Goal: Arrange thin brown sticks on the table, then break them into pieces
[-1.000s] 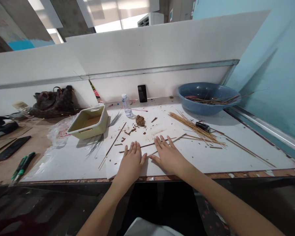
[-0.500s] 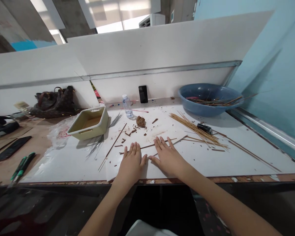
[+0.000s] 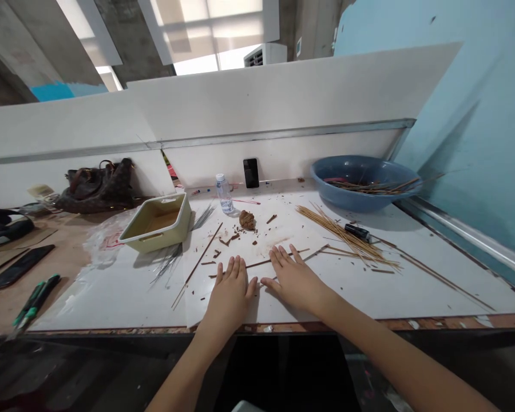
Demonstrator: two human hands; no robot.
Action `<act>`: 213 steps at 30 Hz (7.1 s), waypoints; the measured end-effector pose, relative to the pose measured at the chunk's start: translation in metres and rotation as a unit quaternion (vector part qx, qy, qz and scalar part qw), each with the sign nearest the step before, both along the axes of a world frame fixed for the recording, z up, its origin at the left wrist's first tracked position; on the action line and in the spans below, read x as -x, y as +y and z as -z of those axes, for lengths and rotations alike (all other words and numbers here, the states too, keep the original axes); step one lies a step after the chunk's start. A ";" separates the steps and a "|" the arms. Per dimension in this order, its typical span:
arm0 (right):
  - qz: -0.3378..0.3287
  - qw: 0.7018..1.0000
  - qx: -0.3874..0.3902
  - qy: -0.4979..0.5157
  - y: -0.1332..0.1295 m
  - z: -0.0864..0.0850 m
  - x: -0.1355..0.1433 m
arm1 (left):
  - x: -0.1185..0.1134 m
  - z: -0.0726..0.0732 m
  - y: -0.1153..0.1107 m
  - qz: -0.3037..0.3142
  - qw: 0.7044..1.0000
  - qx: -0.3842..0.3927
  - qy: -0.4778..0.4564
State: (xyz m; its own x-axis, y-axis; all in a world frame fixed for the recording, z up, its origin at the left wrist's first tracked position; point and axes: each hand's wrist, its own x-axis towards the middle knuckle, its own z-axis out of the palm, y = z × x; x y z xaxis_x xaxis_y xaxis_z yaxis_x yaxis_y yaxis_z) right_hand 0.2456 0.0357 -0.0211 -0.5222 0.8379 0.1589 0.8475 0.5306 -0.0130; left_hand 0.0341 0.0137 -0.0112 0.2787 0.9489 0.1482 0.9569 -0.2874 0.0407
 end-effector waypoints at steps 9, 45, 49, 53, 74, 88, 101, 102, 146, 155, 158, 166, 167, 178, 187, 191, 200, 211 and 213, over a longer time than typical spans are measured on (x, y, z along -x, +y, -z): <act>-0.012 0.998 -0.068 0.013 -0.039 0.014 -0.007 | 0.007 0.009 -0.029 0.032 0.999 -0.020 -0.015; -0.080 0.986 -0.055 0.132 0.012 -0.017 -0.023 | 0.006 -0.009 -0.015 0.032 0.999 0.009 0.009; -0.086 0.992 -0.040 0.087 0.006 -0.019 -0.021 | 0.006 -0.009 -0.014 0.031 0.999 0.019 0.011; -0.072 0.995 -0.038 0.065 0.004 -0.017 -0.017 | 0.005 -0.010 -0.014 0.031 0.999 0.029 0.012; -0.057 0.994 -0.022 0.090 -0.002 -0.012 -0.023 | 0.007 -0.012 -0.029 0.029 0.999 0.038 0.010; -0.074 0.994 -0.054 0.054 -0.010 -0.011 -0.021 | 0.009 -0.004 -0.029 0.040 0.999 0.013 0.007; -0.052 0.996 -0.056 0.036 -0.014 -0.005 -0.016 | 0.008 -0.007 -0.028 0.036 0.999 0.021 0.011; -0.047 0.997 -0.054 0.033 -0.015 -0.005 -0.016 | 0.007 -0.006 -0.028 0.036 0.999 0.016 0.010; 0.015 1.000 -0.025 0.010 -0.024 0.013 0.002 | 0.008 -0.003 -0.025 0.017 1.000 0.004 -0.010; 0.018 0.999 -0.034 0.004 -0.030 0.009 0.007 | 0.007 -0.001 -0.028 0.023 1.000 -0.005 -0.003; -0.009 0.999 -0.042 0.008 -0.030 0.009 0.001 | 0.008 -0.002 -0.027 0.025 1.000 -0.011 -0.003; -0.020 0.992 -0.064 0.109 -0.005 -0.003 -0.022 | 0.009 0.002 -0.031 0.028 0.999 -0.033 -0.021; -0.024 0.991 -0.064 0.119 -0.001 -0.004 -0.023 | 0.009 0.002 -0.032 0.029 0.999 -0.038 -0.023; -0.028 0.979 -0.021 0.200 0.002 -0.008 -0.019 | 0.013 0.002 -0.044 0.043 0.997 -0.030 -0.051; -0.049 0.974 0.015 0.220 0.002 -0.025 -0.018 | 0.011 -0.013 -0.028 0.089 0.990 -0.076 -0.078; -0.056 0.960 0.042 0.271 -0.003 -0.044 -0.017 | 0.002 -0.031 -0.007 0.146 0.978 -0.088 -0.124; -0.130 0.953 -0.041 0.270 -0.018 -0.059 -0.010 | -0.002 -0.042 0.002 0.210 0.950 -0.148 -0.180; -0.161 0.961 -0.129 0.183 -0.021 -0.065 -0.012 | 0.001 -0.053 0.002 0.209 0.942 -0.164 -0.203; -0.162 0.962 -0.132 0.175 -0.021 -0.065 -0.012 | 0.002 -0.052 0.004 0.213 0.943 -0.169 -0.193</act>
